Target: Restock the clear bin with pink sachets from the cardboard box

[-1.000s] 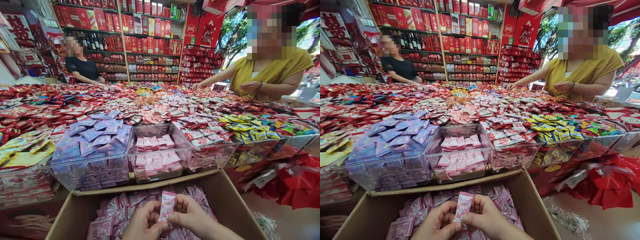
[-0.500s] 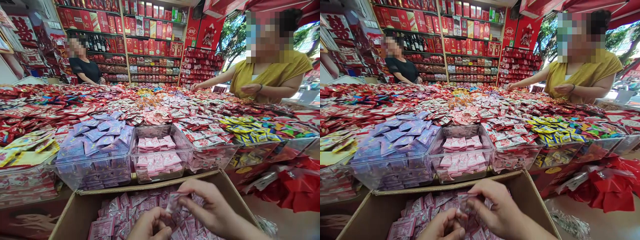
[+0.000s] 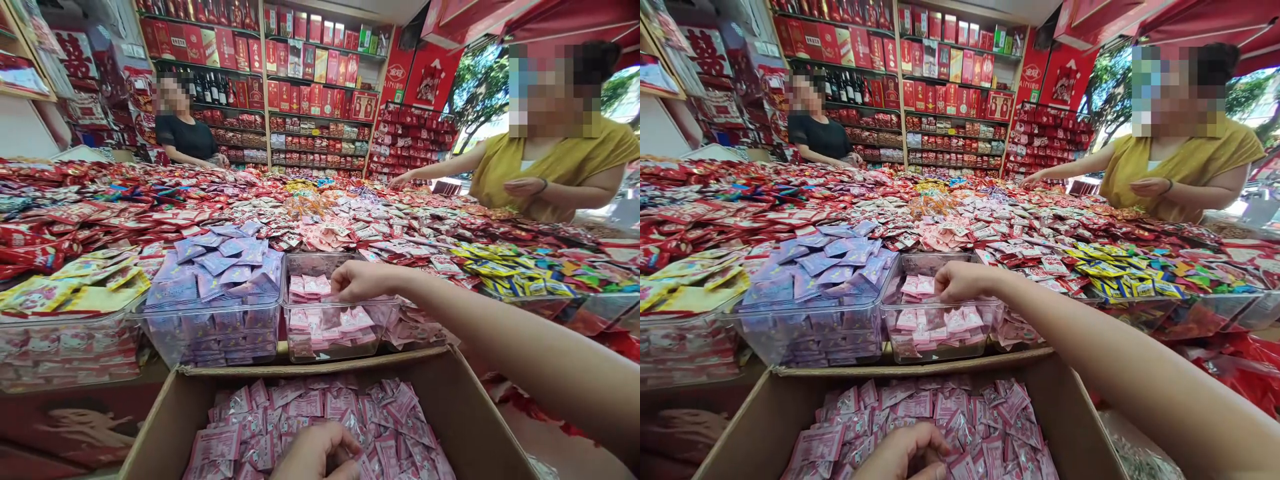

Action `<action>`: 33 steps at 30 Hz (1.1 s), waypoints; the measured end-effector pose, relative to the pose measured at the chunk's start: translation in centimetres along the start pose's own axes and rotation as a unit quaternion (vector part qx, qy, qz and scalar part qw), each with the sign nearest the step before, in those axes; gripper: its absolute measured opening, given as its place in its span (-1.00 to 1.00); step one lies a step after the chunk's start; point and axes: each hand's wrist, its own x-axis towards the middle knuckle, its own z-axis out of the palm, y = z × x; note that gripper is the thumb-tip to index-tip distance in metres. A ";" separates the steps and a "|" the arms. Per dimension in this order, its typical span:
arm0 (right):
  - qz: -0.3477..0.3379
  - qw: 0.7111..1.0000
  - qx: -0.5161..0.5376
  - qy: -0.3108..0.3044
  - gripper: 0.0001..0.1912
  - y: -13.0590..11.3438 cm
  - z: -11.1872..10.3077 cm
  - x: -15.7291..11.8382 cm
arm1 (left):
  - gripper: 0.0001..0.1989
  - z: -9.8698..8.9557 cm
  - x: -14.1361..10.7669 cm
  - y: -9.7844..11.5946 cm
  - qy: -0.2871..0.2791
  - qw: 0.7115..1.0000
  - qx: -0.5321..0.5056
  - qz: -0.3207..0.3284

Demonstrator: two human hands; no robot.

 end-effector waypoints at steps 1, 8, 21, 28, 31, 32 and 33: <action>0.026 0.998 0.033 -0.045 -0.84 0.3 0.2 0.5 | -0.76 0.0 0.0 -0.1 0.001 1.000 0.002 0.004; 0.117 0.964 0.122 -0.208 -0.66 1.6 1.1 2.7 | -0.76 -0.1 0.0 -0.4 -0.002 1.000 0.025 0.018; 0.150 0.921 0.156 -0.324 -0.67 2.0 1.9 4.1 | -0.77 -0.2 0.2 -1.2 -0.007 0.998 0.055 0.035; 0.128 0.933 0.148 -0.303 -0.67 1.7 1.8 4.0 | -0.77 -0.2 0.0 -0.7 -0.007 0.997 0.073 0.029; 0.123 0.930 0.149 -0.314 -0.70 1.0 1.7 4.3 | -0.77 -0.2 0.1 -0.9 -0.009 0.997 0.074 0.031; 0.123 0.929 0.152 -0.316 -0.69 0.7 1.8 4.4 | -0.77 -0.2 0.2 -1.1 -0.010 0.997 0.074 0.032; 0.122 0.929 0.155 -0.315 -0.68 0.4 1.9 4.7 | -0.77 -0.2 0.2 -1.3 -0.011 0.997 0.075 0.033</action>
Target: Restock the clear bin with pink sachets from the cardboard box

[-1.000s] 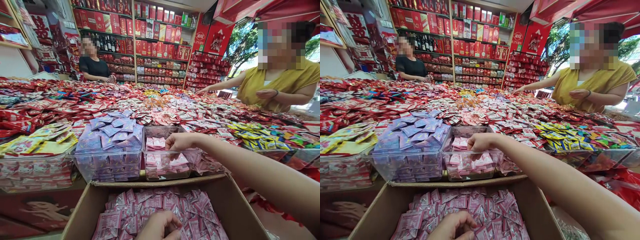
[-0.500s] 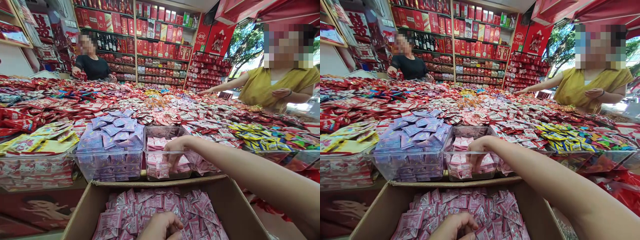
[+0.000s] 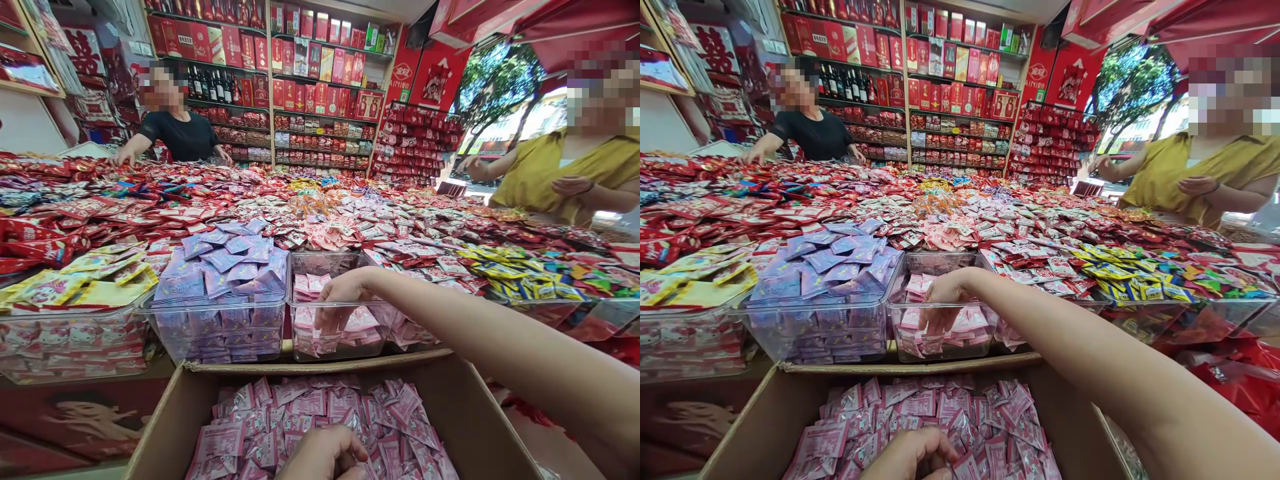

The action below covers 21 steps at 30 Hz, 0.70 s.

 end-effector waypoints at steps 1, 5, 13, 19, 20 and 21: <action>-0.003 1.000 0.001 0.004 -0.67 -0.4 0.1 0.2 | -0.77 0.0 0.1 -0.2 0.000 1.000 0.002 0.002; -0.012 0.999 -0.029 0.032 -0.62 -1.8 0.6 1.3 | -0.77 0.0 0.3 -0.7 -0.006 1.000 0.002 0.004; -0.022 0.998 -0.061 0.003 -0.60 -2.2 0.8 2.6 | -0.78 0.3 0.5 -1.4 -0.010 1.000 0.013 0.018; -0.037 0.998 -0.050 -0.006 -0.63 -1.8 0.6 2.6 | -0.76 0.4 0.4 -1.5 -0.018 1.000 0.000 0.015; -0.041 0.998 -0.048 -0.004 -0.63 -1.7 0.7 2.6 | -0.76 0.4 0.4 -1.5 -0.018 1.000 0.001 0.016; -0.044 0.998 -0.045 -0.002 -0.63 -1.7 0.7 2.6 | -0.76 0.4 0.3 -1.5 -0.018 1.000 0.002 0.017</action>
